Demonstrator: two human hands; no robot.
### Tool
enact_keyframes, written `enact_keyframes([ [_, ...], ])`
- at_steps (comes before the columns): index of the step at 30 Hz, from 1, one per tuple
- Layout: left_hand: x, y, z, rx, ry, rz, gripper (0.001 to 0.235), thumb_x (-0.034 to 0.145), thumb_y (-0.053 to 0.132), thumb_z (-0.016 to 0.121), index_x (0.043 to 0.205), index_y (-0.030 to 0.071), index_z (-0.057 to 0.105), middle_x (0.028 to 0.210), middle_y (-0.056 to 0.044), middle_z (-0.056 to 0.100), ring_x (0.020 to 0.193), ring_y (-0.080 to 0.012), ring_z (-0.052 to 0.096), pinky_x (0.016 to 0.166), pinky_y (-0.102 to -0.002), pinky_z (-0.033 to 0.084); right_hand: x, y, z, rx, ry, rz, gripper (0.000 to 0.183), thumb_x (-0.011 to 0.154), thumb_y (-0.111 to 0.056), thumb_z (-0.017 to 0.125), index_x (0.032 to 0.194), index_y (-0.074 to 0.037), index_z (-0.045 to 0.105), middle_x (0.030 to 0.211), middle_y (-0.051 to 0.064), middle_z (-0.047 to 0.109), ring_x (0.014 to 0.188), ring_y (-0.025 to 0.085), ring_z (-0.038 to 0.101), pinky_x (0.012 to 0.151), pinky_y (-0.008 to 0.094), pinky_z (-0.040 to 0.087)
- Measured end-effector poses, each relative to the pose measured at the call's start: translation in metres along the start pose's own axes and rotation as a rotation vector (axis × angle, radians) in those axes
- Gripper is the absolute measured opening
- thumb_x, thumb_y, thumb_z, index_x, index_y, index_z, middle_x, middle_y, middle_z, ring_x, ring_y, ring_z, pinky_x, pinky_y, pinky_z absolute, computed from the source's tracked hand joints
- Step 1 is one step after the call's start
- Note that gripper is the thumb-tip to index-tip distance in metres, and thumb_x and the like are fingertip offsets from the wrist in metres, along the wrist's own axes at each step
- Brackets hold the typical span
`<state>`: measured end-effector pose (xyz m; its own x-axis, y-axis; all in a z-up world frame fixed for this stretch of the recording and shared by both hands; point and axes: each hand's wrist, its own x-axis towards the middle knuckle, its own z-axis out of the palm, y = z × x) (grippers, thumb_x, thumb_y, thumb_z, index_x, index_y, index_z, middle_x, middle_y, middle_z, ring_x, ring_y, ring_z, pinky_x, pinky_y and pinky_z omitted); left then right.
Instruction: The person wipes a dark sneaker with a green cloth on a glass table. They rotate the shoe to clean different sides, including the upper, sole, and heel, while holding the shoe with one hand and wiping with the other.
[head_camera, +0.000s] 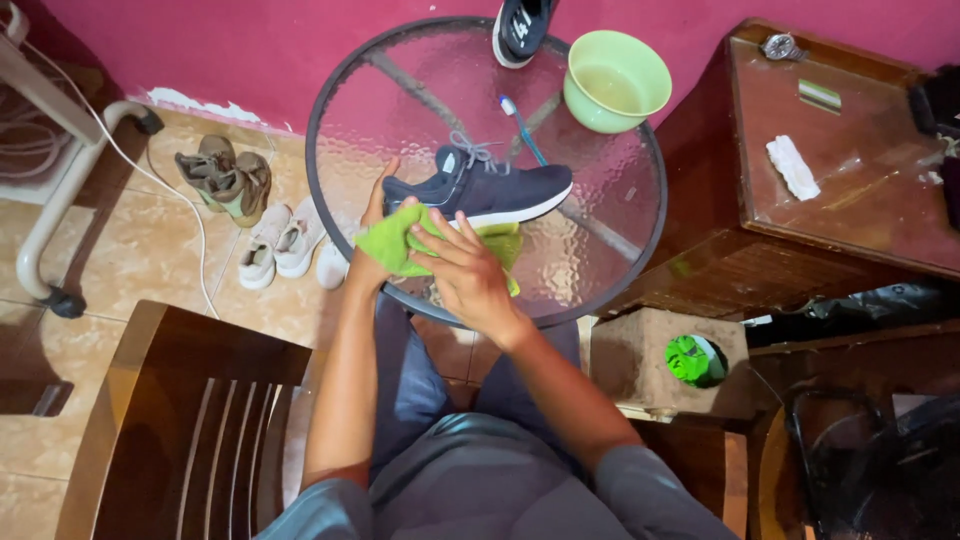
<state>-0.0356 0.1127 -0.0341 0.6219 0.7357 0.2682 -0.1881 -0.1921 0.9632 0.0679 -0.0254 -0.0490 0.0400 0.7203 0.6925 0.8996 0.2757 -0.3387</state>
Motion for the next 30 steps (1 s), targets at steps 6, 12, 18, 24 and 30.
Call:
enact_keyframes([
  [6,0.003,-0.012,-0.005,0.067,0.008,-0.021,0.062,0.107,0.04,0.059,0.16,0.018,0.038,0.157,-0.026,0.042,0.149,-0.0423,0.033,0.122,-0.054,0.023,-0.017,0.072,-0.022,-0.673,0.095,0.207,0.04,0.084,0.002,0.068,0.121,-0.012,0.075,0.136,0.023,0.064,0.13,0.048,0.055,0.108,0.066,0.043],
  [12,0.002,0.0,-0.004,0.087,0.001,-0.038,0.063,0.105,0.043,0.058,0.159,0.017,0.039,0.156,-0.028,0.043,0.148,-0.0462,0.033,0.122,-0.055,0.022,-0.087,0.169,-0.01,-0.236,0.328,0.519,0.03,0.092,0.0,0.056,0.115,-0.008,0.074,0.123,0.014,0.072,0.128,0.033,0.06,0.112,0.047,0.043],
  [18,0.008,-0.014,-0.006,0.109,-0.019,0.026,0.057,0.108,0.027,0.052,0.161,0.014,0.034,0.154,-0.028,0.044,0.145,-0.0461,0.038,0.118,-0.056,0.03,-0.013,0.032,0.016,-0.181,0.071,0.017,0.035,0.085,0.007,0.052,0.108,-0.009,0.074,0.16,0.021,0.043,0.144,0.037,0.048,0.125,0.058,0.029],
  [24,0.004,0.003,-0.006,0.062,-0.025,-0.033,0.062,0.106,0.039,0.055,0.16,0.016,0.036,0.157,-0.031,0.04,0.148,-0.049,0.031,0.121,-0.058,0.022,-0.007,0.084,-0.025,-0.57,0.027,0.104,0.067,0.062,0.019,0.067,0.115,-0.022,0.072,0.147,-0.005,0.062,0.152,0.04,0.029,0.113,0.066,0.027],
  [30,0.002,0.012,-0.004,0.115,-0.05,-0.054,0.068,0.105,0.048,0.055,0.162,0.022,0.032,0.156,-0.034,0.039,0.145,-0.0549,0.03,0.119,-0.065,0.019,-0.068,0.154,0.006,-0.488,0.269,0.276,0.014,0.085,-0.002,0.066,0.087,-0.014,0.072,0.089,0.004,0.069,0.096,0.028,0.068,0.108,0.051,0.037],
])
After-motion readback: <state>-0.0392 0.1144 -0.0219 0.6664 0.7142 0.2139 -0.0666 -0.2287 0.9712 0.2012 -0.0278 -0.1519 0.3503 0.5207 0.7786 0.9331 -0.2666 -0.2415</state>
